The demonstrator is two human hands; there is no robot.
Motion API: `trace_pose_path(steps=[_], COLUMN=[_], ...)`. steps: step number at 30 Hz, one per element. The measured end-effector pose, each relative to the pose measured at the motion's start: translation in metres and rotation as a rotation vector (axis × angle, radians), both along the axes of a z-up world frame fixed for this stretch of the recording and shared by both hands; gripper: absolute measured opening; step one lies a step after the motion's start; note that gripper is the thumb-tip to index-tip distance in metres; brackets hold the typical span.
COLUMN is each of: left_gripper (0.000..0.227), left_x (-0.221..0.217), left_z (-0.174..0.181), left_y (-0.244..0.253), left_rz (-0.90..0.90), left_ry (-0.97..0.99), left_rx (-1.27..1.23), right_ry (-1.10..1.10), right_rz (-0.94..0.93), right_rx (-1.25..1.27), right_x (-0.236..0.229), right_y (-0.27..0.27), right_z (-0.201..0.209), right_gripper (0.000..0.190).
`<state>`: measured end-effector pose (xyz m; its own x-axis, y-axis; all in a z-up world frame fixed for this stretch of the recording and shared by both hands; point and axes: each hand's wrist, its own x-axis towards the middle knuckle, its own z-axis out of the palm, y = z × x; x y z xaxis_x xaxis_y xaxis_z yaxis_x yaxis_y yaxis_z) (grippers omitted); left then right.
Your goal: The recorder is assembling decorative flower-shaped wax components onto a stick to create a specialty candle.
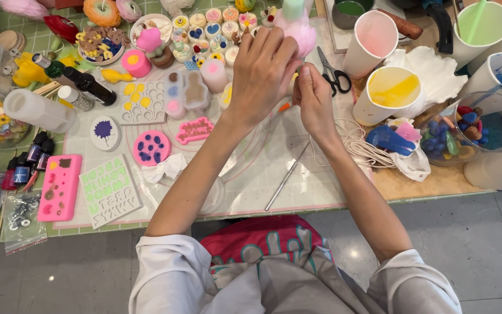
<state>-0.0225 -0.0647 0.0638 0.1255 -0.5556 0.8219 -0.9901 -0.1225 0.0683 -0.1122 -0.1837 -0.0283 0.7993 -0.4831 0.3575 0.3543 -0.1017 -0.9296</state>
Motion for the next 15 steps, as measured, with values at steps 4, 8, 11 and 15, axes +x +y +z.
trace_pose_path(steps=[4, 8, 11, 15], left_gripper=[0.028, 0.028, 0.027, 0.026], left_x=[-0.001, -0.001, -0.004, -0.009], left_z=[0.002, 0.001, 0.003, 0.007], left_y=[0.0, 0.001, 0.002, 0.002], left_rz=[-0.01, -0.025, -0.044, -0.056], left_ry=[0.012, 0.04, 0.043, 0.046], left_rx=[-0.033, -0.035, -0.054, -0.077], right_ry=[-0.001, 0.032, 0.036, 0.018], right_rz=[-0.053, -0.089, -0.101, -0.122], right_rx=[-0.049, -0.112, -0.104, -0.109], right_x=[-0.001, -0.001, -0.002, -0.002], right_y=[0.006, 0.01, 0.012, 0.012], right_z=[0.007, 0.005, 0.005, 0.004], right_gripper=[0.034, 0.035, 0.037, 0.039])
